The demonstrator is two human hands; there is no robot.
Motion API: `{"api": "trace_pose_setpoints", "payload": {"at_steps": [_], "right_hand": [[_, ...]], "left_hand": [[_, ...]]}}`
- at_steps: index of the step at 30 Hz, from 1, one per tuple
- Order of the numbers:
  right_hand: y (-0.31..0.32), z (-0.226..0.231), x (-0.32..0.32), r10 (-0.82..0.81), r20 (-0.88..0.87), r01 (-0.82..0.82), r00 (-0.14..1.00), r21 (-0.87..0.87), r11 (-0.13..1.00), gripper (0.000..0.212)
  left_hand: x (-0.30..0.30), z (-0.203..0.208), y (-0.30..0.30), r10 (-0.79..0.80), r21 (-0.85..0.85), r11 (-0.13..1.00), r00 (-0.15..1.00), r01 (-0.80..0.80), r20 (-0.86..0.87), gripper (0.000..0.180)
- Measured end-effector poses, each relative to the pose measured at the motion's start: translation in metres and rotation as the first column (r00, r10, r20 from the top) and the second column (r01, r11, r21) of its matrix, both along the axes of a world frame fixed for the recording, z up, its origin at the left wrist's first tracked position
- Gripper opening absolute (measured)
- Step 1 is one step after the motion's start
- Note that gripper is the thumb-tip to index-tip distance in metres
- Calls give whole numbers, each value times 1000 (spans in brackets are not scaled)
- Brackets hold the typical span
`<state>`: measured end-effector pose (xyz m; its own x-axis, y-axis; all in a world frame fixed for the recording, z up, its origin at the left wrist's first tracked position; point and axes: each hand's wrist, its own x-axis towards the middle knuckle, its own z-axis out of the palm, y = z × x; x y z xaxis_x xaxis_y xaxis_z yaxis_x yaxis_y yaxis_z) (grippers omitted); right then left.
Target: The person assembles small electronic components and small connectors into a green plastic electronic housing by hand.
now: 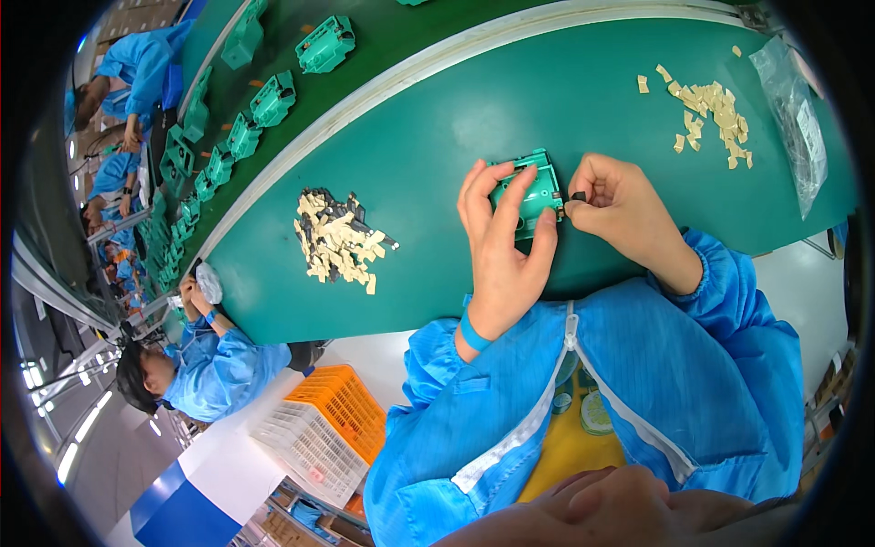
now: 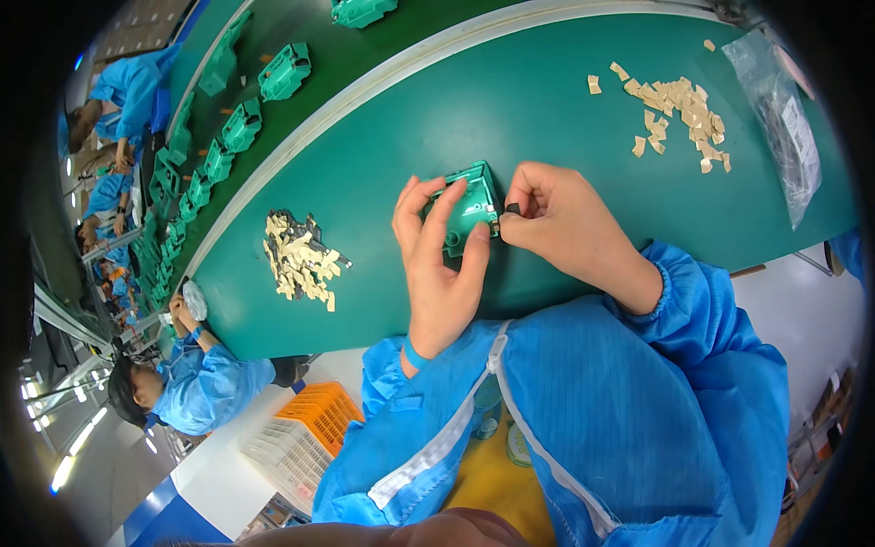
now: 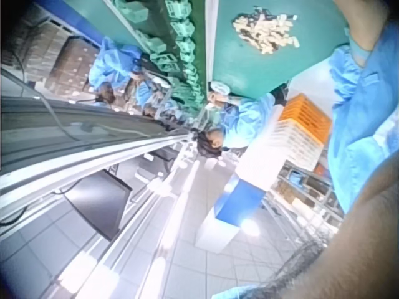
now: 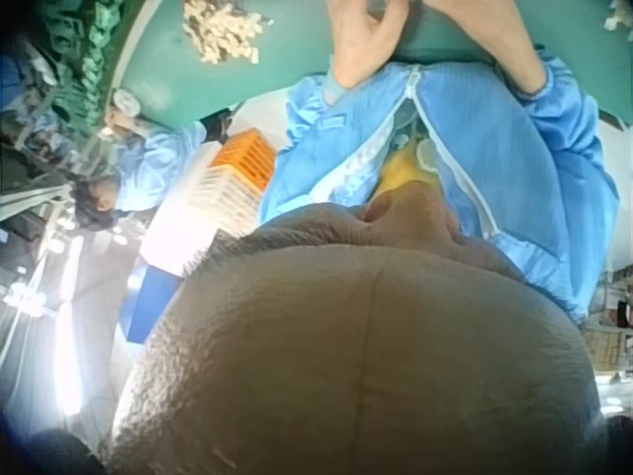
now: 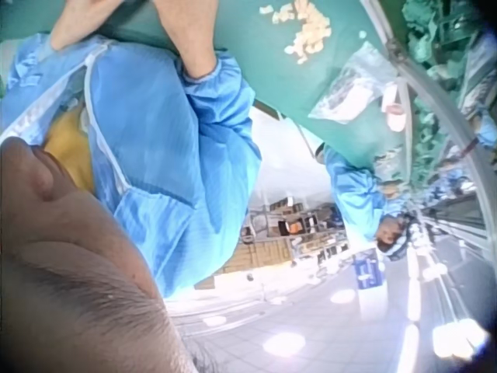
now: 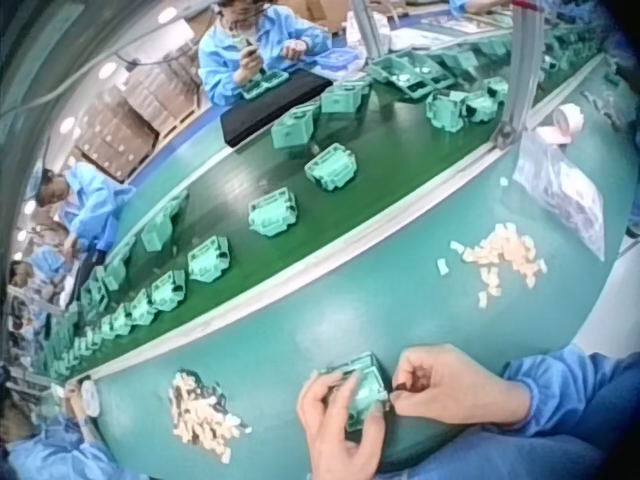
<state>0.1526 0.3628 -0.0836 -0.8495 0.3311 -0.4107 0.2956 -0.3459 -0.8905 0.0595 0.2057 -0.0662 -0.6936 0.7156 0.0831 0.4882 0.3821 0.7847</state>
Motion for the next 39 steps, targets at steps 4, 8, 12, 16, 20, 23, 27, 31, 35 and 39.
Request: {"api": "trace_pose_setpoints", "payload": {"at_steps": [4, 8, 12, 16, 20, 23, 27, 31, 35, 39], "right_hand": [[1, 0, 1, 10, 13, -10, 1000, -2, 1000, 14], [0, 5, 0, 6, 26, -6, 1000, -3, 1000, 14], [1, 4, 2, 7, 24, -7, 1000, -10, 1000, 14], [0, 4, 2, 11, 27, -11, 1000, -22, 1000, 14], [1, 7, 2, 14, 20, -13, 1000, -19, 1000, 15], [0, 7, 5, 21, 52, -22, 998, 9, 1000, 15], [1, 8, 4, 19, 56, -22, 998, 59, 998, 16], [1, 8, 4, 20, 64, -23, 998, 46, 999, 17], [2, 10, 4, 45, 76, -50, 996, 60, 997, 18], [2, 11, 5, 45, 72, -50, 996, 65, 997, 18]], "left_hand": [[0, 1, -1, -3, -9, 1000, 1000, 3, 1, 47], [0, 0, -1, -2, -9, 1000, 1000, 2, -5, 47], [1, -1, -1, 0, -11, 1000, 1000, 0, 2, 48], [2, 0, -2, 3, -12, 1000, 1000, -3, 9, 47], [2, -1, 0, 10, -2, 1000, 1000, -10, 10, 47], [2, -1, 0, 10, -19, 1000, 1000, -9, 23, 47], [0, 0, 1, 5, -11, 1000, 1000, -4, 23, 48], [0, 1, 0, -11, -22, 1000, 1000, 12, 29, 48], [0, 0, 0, -13, -19, 1000, 999, 14, 37, 49], [0, 0, -1, -18, -18, 1000, 999, 18, 42, 49]]}}
